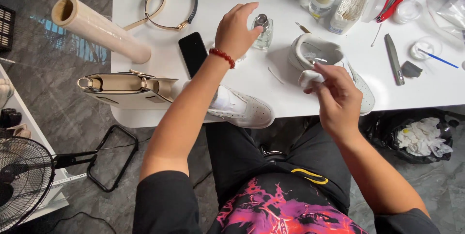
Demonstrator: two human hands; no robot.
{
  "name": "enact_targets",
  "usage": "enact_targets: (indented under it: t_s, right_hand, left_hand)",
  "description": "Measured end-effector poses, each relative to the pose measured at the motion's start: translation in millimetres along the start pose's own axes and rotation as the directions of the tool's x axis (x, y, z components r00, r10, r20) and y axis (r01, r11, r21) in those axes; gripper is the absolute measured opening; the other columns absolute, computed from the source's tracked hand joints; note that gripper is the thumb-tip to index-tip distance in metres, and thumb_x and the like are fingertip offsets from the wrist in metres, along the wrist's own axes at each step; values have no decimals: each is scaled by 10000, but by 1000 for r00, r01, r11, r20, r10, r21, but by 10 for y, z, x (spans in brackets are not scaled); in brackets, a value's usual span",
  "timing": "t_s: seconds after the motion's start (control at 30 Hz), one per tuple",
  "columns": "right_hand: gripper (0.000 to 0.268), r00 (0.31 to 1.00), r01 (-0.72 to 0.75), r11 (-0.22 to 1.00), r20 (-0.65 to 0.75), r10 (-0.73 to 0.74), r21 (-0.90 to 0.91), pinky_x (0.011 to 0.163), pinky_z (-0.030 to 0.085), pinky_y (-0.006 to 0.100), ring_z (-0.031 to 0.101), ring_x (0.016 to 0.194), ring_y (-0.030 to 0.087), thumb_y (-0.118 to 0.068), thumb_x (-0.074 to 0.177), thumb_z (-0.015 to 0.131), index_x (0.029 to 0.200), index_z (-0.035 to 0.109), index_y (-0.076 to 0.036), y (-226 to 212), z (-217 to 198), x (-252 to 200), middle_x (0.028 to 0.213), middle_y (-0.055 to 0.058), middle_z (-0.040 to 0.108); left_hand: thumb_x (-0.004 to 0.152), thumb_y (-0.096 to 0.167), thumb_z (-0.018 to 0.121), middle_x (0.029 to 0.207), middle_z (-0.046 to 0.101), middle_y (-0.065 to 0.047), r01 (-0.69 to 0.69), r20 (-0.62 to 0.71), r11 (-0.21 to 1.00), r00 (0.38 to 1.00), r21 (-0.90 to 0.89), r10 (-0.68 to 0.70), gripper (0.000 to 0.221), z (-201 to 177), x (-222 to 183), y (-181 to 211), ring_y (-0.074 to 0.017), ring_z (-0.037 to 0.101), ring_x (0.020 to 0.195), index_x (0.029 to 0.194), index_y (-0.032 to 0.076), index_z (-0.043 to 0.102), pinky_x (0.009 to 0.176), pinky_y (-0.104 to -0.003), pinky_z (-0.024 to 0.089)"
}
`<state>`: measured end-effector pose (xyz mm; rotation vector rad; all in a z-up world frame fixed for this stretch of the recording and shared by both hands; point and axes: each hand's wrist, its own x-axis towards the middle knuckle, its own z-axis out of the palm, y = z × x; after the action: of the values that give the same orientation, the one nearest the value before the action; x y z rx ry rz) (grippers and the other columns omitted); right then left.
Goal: Applying paint to the logo of a sneaker and cleaning the midsole.
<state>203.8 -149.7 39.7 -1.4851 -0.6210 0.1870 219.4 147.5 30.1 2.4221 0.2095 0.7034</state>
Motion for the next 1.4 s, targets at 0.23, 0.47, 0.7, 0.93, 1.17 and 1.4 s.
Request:
enact_targets:
  t_s: [0.23,0.47,0.7,0.93,1.17,1.4]
  right_hand:
    - [250,986,-166,986,15,167,-19,870,618,310,712,931,172,33,1034,593,1275,641,81,58,-434,652,1058,131,698]
    - [294,978,-16,952,192,78,-306,839,590,281,715,944,154,-14,890,779,1170,708,41,324,-119,1732,1036,116,735]
    - [304,974,115,847,229,7,-518,759,570,345,734,819,244,-55,883,766,1186,740,-53,595,180,2088,1018,164,748]
    - [213,964,219,810,251,-92,-544,728,552,365,700,780,252,-51,887,758,1100,758,-42,846,164,2081,1002,160,756]
    - [186,976,155,850,210,-53,-504,691,543,347,672,723,192,-87,932,741,1108,734,-28,798,180,1982,914,113,743]
    - [174,963,230,814,245,-112,-533,729,551,332,718,795,230,-82,943,746,1109,750,-31,806,199,2000,946,156,756]
  left_hand:
    - [771,209,877,1033,768,-97,232,295,964,937,-131,-185,393,236,158,-289,-226,733,986,1111,55,755,894,-316,568]
    - [763,161,880,1059,767,-80,191,259,962,956,-196,-137,331,384,282,-406,-214,742,979,1066,70,783,896,-310,570]
    - [790,166,851,1195,720,-76,179,205,954,970,-243,-130,337,528,226,-400,-251,646,1152,1111,96,775,1016,-357,497]
    - [809,195,842,1252,674,-68,151,210,970,972,-188,-110,331,584,193,-497,-284,568,1244,1121,114,768,1082,-388,441]
    - [804,248,851,1260,660,-40,115,127,989,987,-89,-103,321,627,124,-397,-266,586,1222,1103,166,769,1036,-393,468]
    - [742,278,885,1257,647,-35,147,64,989,987,-24,-145,302,601,167,-383,-264,566,1218,1016,180,807,983,-436,457]
